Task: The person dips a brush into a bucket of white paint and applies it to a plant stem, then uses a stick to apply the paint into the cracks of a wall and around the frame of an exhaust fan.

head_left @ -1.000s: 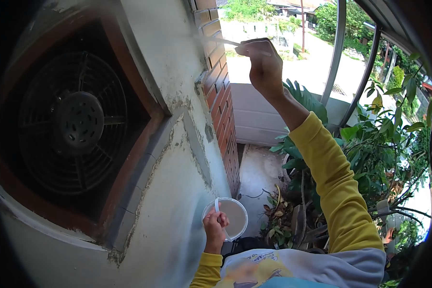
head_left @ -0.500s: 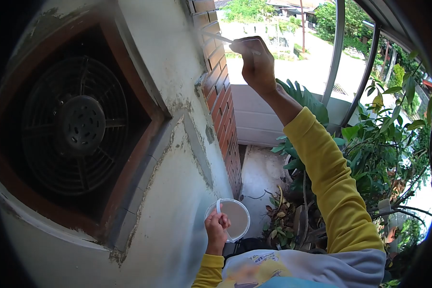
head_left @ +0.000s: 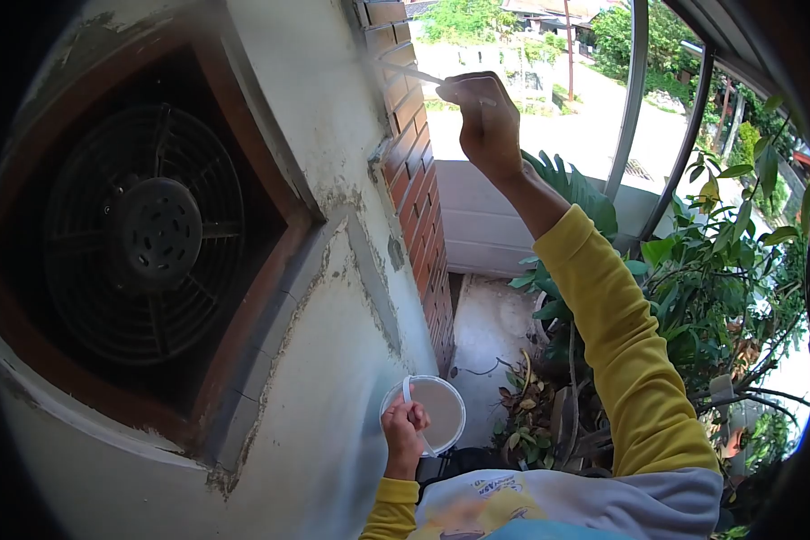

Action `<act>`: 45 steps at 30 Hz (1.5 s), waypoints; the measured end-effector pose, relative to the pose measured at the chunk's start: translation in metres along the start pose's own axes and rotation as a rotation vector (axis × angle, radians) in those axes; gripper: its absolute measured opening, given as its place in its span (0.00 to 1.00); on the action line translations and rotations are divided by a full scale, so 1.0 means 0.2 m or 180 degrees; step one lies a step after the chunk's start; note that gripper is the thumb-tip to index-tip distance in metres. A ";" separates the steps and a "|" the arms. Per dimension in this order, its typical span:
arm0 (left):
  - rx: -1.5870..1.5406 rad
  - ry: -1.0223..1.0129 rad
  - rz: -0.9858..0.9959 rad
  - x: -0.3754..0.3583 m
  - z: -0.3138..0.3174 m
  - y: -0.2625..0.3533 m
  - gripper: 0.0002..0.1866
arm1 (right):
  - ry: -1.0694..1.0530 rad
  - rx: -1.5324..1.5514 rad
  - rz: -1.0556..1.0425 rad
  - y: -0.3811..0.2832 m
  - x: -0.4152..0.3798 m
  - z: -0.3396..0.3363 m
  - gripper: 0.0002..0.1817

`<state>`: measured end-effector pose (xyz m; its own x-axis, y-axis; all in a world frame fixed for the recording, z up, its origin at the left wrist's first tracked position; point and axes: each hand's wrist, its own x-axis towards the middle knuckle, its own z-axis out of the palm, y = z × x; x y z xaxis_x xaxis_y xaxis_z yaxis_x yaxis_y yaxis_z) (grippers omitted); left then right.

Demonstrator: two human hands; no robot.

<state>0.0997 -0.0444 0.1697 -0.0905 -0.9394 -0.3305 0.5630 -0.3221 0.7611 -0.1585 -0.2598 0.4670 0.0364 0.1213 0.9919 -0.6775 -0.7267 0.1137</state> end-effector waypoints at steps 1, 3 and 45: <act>-0.0002 0.0004 -0.0006 0.00 0.00 0.00 0.20 | 0.0074 0.0062 0.0052 -0.01 0.02 0.00 0.03; -0.0014 0.0011 -0.0019 0.00 0.00 0.00 0.20 | 0.0150 0.0138 0.0220 -0.02 0.06 0.01 0.03; -0.0220 -0.0122 -0.0041 0.10 -0.08 -0.01 0.17 | 0.1096 0.0152 -0.0053 0.16 1.08 0.40 0.03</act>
<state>0.1088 -0.0599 0.1527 -0.1287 -0.9395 -0.3175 0.6168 -0.3265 0.7162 -0.1125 -0.3109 0.6893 -0.2085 0.3485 0.9139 -0.6435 -0.7525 0.1401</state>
